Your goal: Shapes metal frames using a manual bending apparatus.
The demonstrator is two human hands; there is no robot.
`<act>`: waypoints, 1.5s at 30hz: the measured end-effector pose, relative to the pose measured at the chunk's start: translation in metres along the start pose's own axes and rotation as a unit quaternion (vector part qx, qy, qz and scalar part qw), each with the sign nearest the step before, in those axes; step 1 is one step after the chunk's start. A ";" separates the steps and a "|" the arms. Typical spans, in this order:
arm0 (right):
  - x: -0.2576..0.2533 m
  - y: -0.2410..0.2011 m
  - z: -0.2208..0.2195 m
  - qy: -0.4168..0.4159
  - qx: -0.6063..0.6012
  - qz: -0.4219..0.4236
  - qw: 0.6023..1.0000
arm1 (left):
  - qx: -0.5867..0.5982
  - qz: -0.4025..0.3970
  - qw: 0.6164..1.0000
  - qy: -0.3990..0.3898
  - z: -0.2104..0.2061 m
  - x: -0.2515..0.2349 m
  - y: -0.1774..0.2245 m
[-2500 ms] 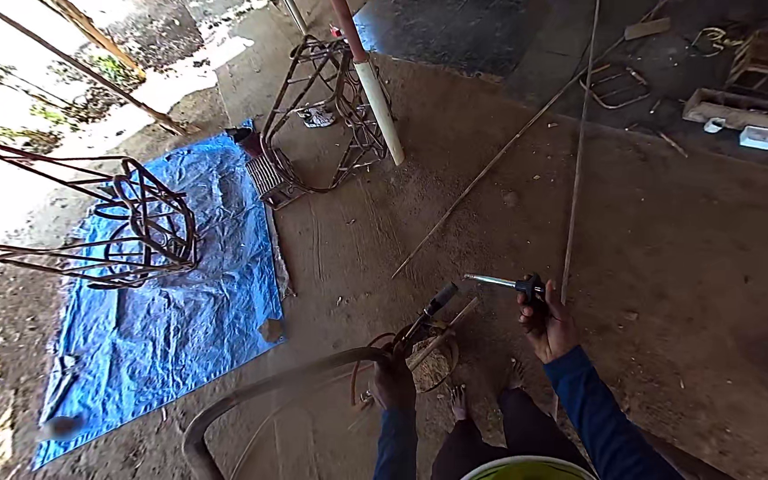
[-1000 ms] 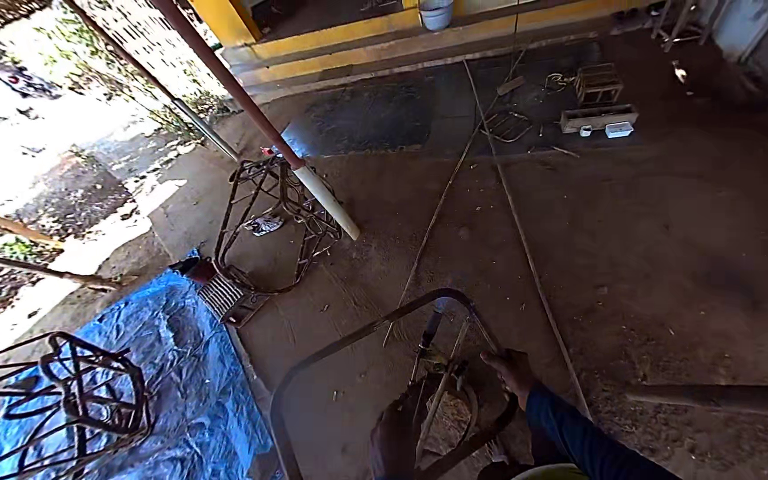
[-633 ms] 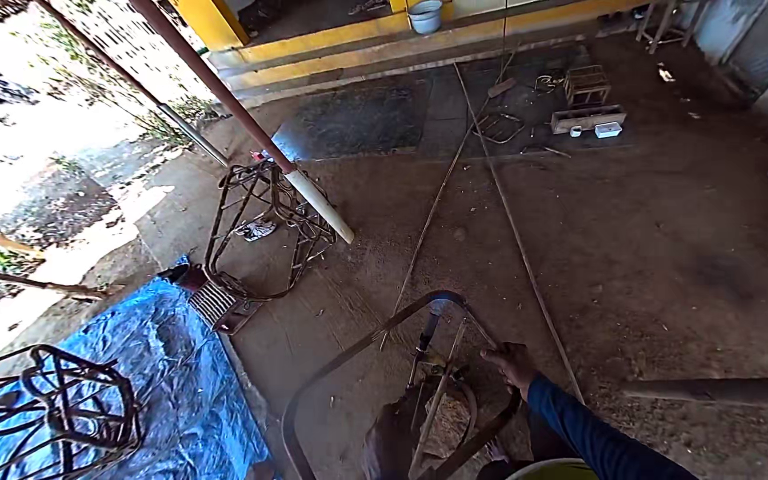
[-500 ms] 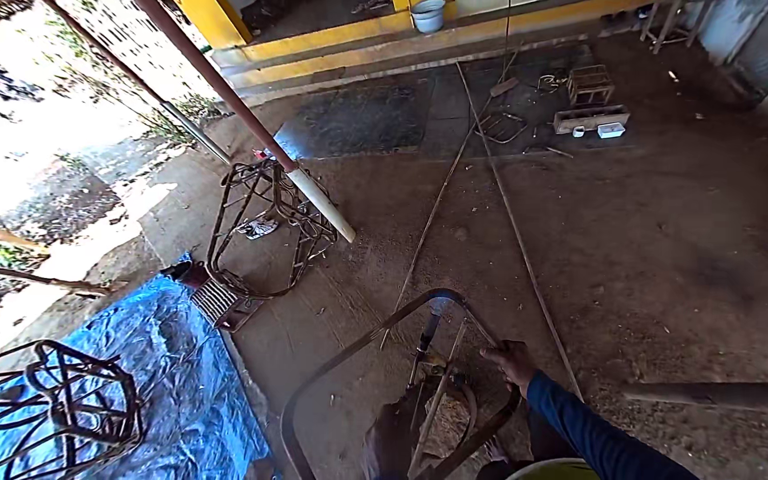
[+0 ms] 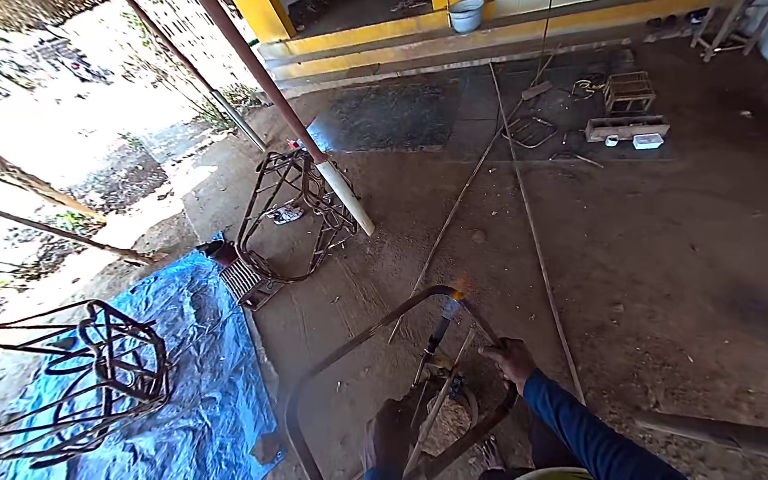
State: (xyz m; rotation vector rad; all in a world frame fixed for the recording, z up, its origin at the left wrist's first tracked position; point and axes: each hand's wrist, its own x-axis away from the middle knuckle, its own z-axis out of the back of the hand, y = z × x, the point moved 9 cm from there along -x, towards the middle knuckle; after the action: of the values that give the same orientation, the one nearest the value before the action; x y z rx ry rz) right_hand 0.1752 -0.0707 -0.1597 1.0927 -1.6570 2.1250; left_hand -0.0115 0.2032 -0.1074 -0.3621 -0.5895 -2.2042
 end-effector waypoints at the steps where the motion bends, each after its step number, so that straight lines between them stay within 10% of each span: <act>1: -0.001 0.000 0.000 -0.001 0.003 -0.002 1.000 | 0.001 -0.001 1.000 0.000 0.000 0.000 0.000; 45: -0.011 -0.009 0.005 0.007 0.008 0.015 1.000 | -0.076 -0.038 0.996 -0.025 -0.006 -0.009 0.009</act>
State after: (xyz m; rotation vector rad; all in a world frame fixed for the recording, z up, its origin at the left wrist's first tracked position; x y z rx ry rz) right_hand 0.1900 -0.0694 -0.1602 1.0608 -1.6646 2.1626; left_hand 0.0004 0.2006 -0.1139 -0.4832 -0.4699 -2.3250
